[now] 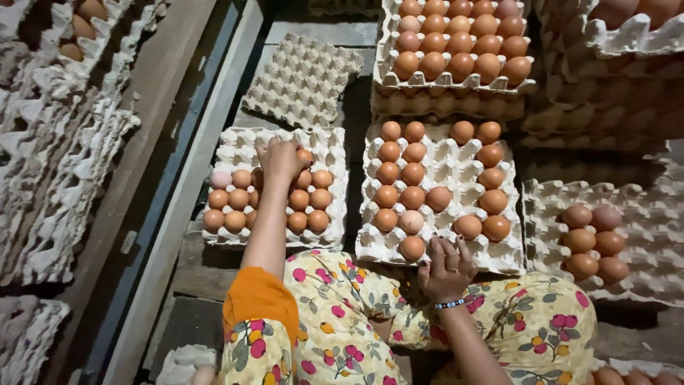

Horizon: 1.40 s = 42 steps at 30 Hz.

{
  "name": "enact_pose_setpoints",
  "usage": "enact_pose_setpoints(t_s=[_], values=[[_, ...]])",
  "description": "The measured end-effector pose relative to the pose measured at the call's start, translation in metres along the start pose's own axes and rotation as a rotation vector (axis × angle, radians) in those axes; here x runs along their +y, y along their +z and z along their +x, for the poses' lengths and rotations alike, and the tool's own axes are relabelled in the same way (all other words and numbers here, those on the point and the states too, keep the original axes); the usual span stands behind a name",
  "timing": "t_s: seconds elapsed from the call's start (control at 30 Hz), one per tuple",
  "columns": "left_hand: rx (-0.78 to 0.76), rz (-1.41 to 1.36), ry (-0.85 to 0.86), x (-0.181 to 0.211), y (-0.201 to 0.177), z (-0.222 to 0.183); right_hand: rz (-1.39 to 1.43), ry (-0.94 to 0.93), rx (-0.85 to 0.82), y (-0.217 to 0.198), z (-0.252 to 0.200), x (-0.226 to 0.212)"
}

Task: Sorting and placing eggs into cardboard egg trays.

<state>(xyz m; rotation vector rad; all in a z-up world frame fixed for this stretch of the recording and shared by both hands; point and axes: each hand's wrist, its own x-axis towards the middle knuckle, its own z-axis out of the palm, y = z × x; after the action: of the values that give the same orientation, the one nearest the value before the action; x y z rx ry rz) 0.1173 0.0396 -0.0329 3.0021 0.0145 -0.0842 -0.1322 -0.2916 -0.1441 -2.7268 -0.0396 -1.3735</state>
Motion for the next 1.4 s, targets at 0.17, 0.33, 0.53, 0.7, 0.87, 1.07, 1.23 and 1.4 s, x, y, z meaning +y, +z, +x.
enact_pose_setpoints(t_s=[0.17, 0.33, 0.53, 0.7, 0.87, 1.07, 1.23, 1.4], values=[[-0.027, -0.047, -0.01, -0.01, 0.014, 0.007, 0.008, 0.011, -0.013, 0.003, -0.004, 0.002], [-0.051, -0.19, -0.048, -0.003, 0.002, -0.002, -0.01, 0.017, -0.021, 0.004, -0.006, 0.001], [0.146, -0.05, -0.032, 0.063, -0.025, -0.046, -0.011, 0.004, -0.051, -0.001, -0.001, -0.001], [0.11, -0.481, 0.276, 0.133, -0.021, -0.132, 0.006, 0.015, -0.038, 0.001, -0.004, 0.001], [0.138, -0.481, 0.085, 0.154, 0.029, -0.174, 0.066, 0.004, -0.008, 0.001, -0.004, 0.002], [0.237, -0.414, 0.032, 0.156, 0.032, -0.19, 0.057, -0.001, -0.015, 0.001, -0.006, 0.003], [0.103, -0.602, -0.008, 0.14, 0.036, -0.184, 0.057, 0.006, -0.023, 0.001, -0.009, 0.005], [0.17, -0.974, 0.011, 0.115, 0.026, -0.182, 0.072, 0.023, -0.047, 0.001, -0.012, 0.005]])
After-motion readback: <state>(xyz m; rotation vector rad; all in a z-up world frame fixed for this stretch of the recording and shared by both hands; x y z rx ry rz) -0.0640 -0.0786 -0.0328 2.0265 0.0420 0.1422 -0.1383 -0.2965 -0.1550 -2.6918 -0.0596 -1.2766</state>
